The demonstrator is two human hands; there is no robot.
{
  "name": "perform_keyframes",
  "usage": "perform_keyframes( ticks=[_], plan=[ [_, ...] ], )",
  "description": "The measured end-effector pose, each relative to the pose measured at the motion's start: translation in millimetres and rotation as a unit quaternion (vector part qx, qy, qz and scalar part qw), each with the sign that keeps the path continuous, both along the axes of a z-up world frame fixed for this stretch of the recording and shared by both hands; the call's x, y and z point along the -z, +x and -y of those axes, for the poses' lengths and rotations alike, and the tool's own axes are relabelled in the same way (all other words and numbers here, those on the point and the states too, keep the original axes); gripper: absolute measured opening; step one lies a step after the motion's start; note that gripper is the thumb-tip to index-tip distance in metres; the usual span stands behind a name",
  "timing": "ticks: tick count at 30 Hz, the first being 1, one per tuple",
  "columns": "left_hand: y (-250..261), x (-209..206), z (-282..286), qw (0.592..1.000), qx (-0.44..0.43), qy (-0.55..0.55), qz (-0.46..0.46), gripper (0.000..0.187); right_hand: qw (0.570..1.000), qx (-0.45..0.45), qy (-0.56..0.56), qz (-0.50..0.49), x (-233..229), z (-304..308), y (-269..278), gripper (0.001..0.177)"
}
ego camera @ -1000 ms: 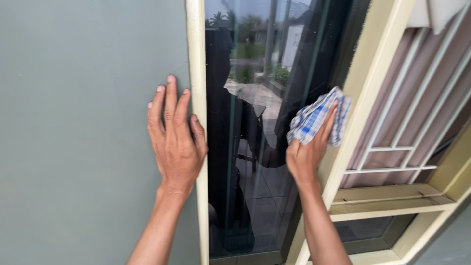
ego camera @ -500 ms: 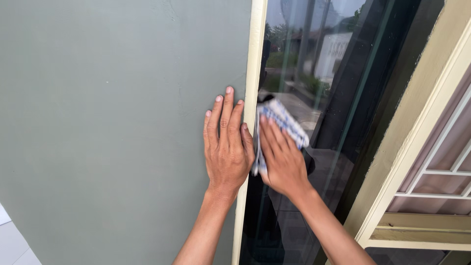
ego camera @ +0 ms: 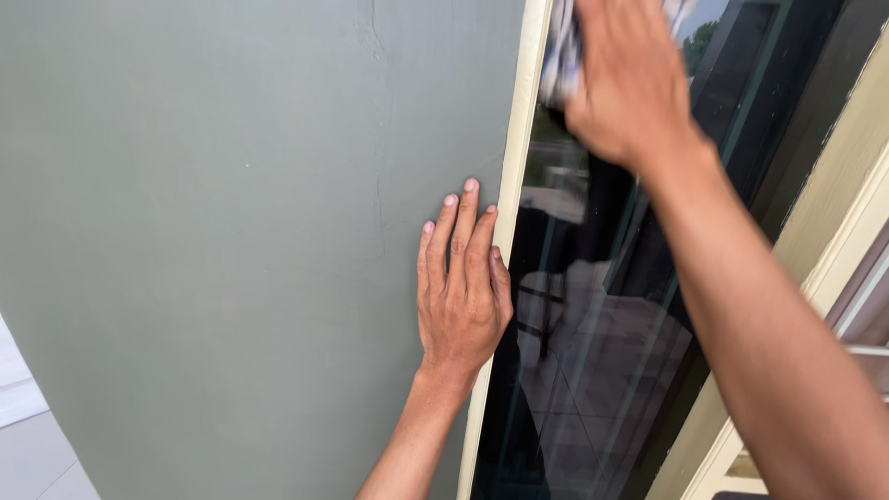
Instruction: The person cleans a glass door by spraying cleaner and wiping the surface with a cloth. They repeatedly spray the glass and wipe different sections, including the frame, using a checkered cloth and a purple spray bottle.
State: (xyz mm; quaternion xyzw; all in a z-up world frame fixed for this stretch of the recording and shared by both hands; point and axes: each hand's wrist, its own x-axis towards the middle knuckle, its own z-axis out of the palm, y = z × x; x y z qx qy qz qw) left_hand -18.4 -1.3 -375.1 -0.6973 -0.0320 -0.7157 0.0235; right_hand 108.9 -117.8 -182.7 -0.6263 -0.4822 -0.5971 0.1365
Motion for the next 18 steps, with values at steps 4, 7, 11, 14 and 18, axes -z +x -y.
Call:
perform_keyframes(
  ticks=[4,7,11,14,18],
  plan=[
    [1.0,-2.2,-3.1,1.0,-0.001,0.001,0.012,0.032,0.957,0.142,-0.004,-0.253,-17.9,-11.9,-14.7,0.043],
    [1.7,1.1,-1.7,1.0,0.01,-0.007,0.006,0.033,0.991,-0.041,0.096,-0.089,49.1,-22.4,-14.1,0.056],
    [3.3,1.2,-1.8,1.0,0.024,-0.009,0.005,0.033,0.991,-0.06,0.049,-0.105,174.1,-24.3,-17.5,0.067],
    [2.3,3.1,-3.1,1.0,0.025,0.0,0.003,0.033,0.994,0.023,-0.049,-0.092,217.8,0.3,-3.3,0.066],
    [8.6,13.8,-7.2,1.0,0.02,0.005,-0.004,0.034,0.984,0.059,0.015,-0.169,220.6,52.2,49.3,0.07]
  ],
)
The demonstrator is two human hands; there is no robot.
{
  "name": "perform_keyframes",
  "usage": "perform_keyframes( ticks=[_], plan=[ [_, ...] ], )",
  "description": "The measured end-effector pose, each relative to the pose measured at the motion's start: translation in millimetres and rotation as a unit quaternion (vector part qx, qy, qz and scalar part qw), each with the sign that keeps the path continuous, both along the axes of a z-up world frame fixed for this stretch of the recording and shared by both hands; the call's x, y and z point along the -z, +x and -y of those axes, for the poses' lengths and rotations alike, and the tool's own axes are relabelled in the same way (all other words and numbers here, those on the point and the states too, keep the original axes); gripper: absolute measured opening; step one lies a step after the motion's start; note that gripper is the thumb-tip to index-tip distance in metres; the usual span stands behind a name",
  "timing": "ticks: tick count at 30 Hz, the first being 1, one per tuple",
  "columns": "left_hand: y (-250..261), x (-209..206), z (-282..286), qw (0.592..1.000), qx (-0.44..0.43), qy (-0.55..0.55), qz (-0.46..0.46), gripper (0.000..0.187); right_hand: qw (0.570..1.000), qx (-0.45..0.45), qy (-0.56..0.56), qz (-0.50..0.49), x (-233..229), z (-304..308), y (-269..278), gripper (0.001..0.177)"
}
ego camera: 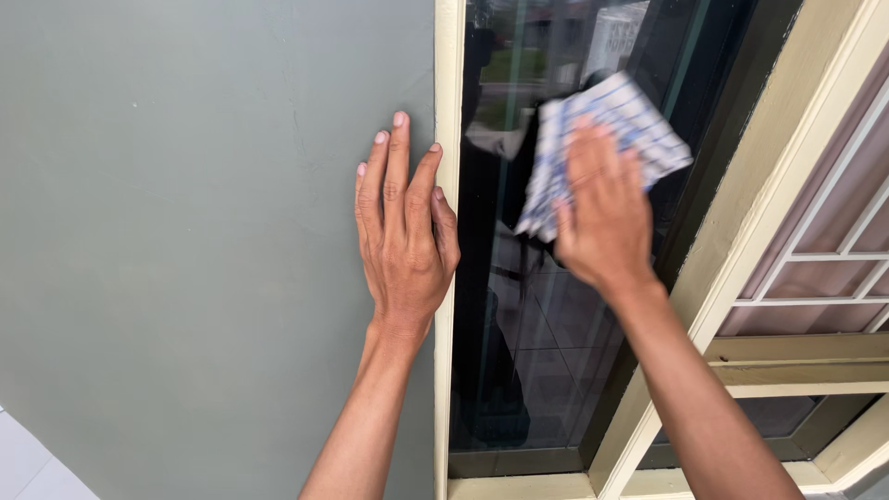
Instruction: The person cleans a glass door by spraying cleaner and wiping the surface with a cloth. They repeatedly spray the glass and wipe different sections, including the frame, using a checkered cloth and a purple spray bottle.
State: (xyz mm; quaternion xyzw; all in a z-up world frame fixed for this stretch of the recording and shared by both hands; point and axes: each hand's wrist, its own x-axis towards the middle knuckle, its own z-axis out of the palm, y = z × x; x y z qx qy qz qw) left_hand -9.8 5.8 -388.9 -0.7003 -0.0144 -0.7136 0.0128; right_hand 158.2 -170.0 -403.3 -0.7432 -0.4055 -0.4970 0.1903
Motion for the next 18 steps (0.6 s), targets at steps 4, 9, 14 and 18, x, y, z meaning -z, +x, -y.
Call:
perform_keyframes(
  ticks=[4,9,14,18],
  plan=[
    [-3.2,33.1,2.4,1.0,0.016,-0.004,-0.014,0.041,0.993,0.043,0.111,0.021,13.6,32.9,29.3,0.068],
    [-13.8,92.7,12.2,0.998,0.002,-0.022,-0.059,0.047,0.978,0.016,0.206,-0.009,67.3,36.3,15.0,0.071],
    [-2.9,113.2,4.7,0.997,-0.008,-0.028,-0.069,0.048,0.954,0.032,0.291,-0.068,92.3,-16.8,0.1,0.069],
    [-5.0,114.5,4.0,0.997,-0.007,-0.026,-0.067,0.044,0.985,-0.009,0.167,-0.046,114.2,-70.2,-28.9,0.07]
  ],
)
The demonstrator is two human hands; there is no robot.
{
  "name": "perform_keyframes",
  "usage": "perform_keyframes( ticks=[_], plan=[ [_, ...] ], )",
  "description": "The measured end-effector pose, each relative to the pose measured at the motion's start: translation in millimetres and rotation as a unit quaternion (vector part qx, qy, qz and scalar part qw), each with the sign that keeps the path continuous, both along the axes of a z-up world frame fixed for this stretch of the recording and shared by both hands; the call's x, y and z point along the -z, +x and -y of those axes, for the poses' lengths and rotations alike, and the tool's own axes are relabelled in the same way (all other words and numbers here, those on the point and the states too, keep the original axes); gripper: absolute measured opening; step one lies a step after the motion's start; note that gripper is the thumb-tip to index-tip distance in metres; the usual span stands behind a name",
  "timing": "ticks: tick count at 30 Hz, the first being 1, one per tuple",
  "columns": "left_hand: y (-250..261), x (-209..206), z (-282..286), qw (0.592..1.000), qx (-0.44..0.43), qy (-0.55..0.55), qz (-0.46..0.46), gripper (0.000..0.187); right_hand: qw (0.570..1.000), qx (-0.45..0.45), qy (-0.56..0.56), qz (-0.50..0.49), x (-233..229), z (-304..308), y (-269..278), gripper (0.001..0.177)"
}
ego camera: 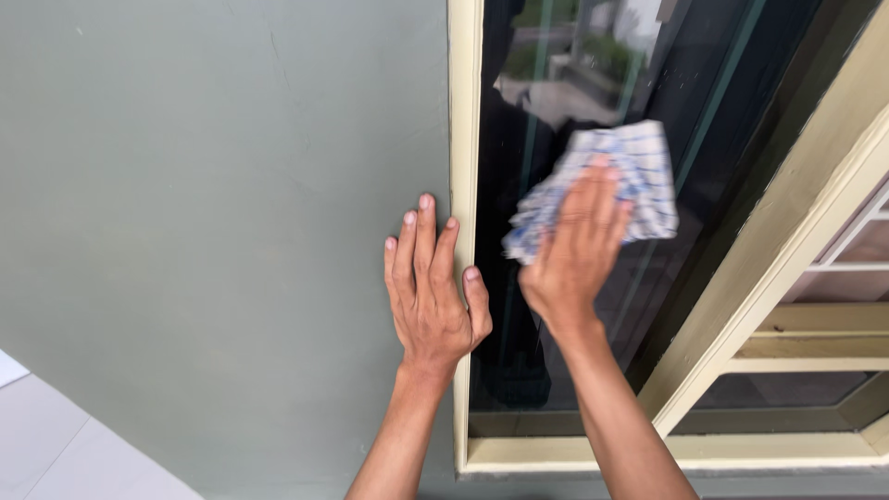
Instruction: The person cleans a glass door by spraying cleaner and wiping the surface with a cloth. They repeatedly spray the glass and wipe different sections, including the frame, using a checkered cloth and a purple spray bottle.
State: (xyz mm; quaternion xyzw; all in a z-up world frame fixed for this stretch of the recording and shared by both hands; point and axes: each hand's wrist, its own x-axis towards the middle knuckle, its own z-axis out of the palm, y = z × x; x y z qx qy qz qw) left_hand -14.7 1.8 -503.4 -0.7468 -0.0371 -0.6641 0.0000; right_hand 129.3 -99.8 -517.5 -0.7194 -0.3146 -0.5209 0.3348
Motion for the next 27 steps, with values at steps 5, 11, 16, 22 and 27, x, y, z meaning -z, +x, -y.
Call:
perform_keyframes(
  ticks=[5,11,16,22,27],
  plan=[
    [-2.6,0.1,-2.8,1.0,0.014,-0.005,-0.005,0.043,0.986,-0.076,-0.138,0.061,40.6,-19.9,-20.6,0.064],
    [-5.4,5.0,-5.3,1.0,0.022,0.003,-0.01,0.043,0.979,0.012,-0.189,0.072,75.8,55.1,37.8,0.065],
    [-1.3,25.7,-6.2,1.0,0.017,-0.001,-0.017,0.045,0.997,0.047,-0.042,-0.036,126.8,110.5,67.7,0.087],
    [-3.8,73.9,-3.6,0.998,-0.038,0.027,-0.033,0.044,0.99,0.025,0.027,-0.139,234.1,99.7,30.9,0.094],
    [-1.2,96.1,-9.5,0.998,-0.039,0.03,-0.035,0.043,0.988,0.036,0.001,-0.151,236.3,100.6,16.5,0.068]
  ],
)
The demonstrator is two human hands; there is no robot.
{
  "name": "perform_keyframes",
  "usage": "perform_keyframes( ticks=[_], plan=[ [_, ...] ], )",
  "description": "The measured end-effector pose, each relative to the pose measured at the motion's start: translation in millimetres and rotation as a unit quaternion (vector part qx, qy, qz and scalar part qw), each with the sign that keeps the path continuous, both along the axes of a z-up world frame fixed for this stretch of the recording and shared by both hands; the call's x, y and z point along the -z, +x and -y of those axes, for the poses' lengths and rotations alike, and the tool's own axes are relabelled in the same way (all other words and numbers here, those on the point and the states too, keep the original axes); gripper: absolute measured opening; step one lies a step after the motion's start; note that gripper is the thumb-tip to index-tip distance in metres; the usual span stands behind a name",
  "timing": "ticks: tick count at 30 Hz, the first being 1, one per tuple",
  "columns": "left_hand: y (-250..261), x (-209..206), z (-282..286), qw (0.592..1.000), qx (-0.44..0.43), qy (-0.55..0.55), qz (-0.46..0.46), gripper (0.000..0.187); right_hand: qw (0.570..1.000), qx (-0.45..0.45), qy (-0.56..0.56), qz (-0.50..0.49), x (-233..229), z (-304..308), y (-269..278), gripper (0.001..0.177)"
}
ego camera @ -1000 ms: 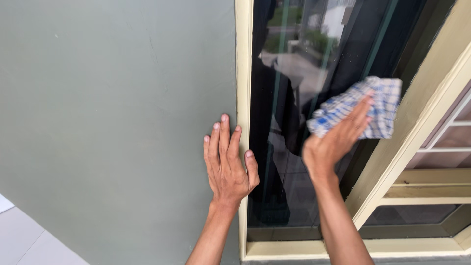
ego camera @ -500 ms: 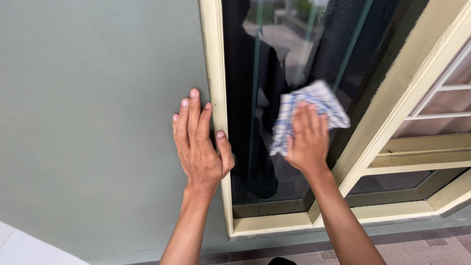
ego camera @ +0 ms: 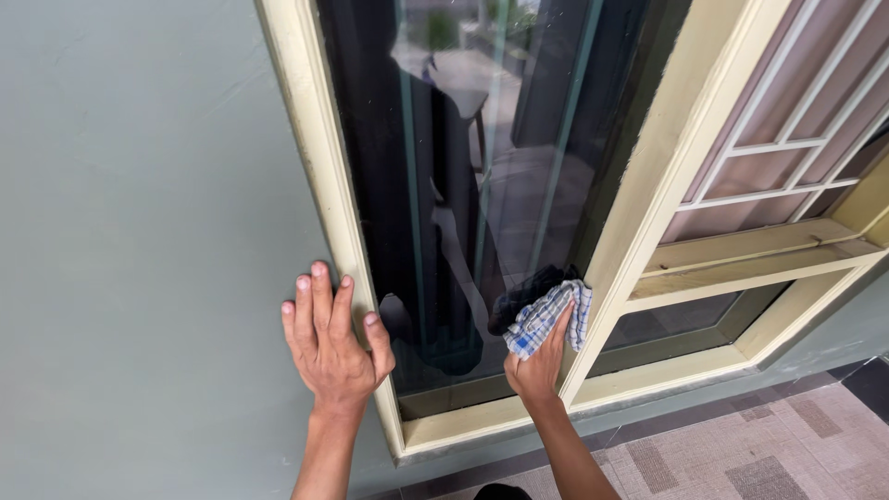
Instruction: The person cleans a glass door by spraying cleaner and wiping the surface with a cloth. They repeatedly spray the glass and wipe different sections, including the frame, using a checkered cloth and a purple spray bottle.
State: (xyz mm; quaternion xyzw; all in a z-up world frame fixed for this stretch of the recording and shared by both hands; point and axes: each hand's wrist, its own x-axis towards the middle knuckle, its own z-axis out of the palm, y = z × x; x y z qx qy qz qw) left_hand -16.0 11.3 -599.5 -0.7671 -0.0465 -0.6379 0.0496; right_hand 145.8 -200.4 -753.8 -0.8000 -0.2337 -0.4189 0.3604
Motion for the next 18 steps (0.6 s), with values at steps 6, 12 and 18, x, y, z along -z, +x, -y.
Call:
perform_keyframes(
  ticks=[6,12,18],
  plan=[
    [0.0,2.5,-4.2,1.0,0.009,-0.007,0.001,0.045,0.99,-0.023,0.048,0.128,-177.9,10.8,37.5,0.079],
    [0.6,0.1,-2.0,1.0,0.023,-0.008,0.014,0.046,0.98,0.019,0.044,0.196,-274.9,6.9,54.2,0.072],
    [1.2,6.4,-4.1,0.999,0.04,-0.011,0.021,0.046,0.988,-0.005,0.001,0.156,-162.5,16.7,54.1,0.085]
  ],
)
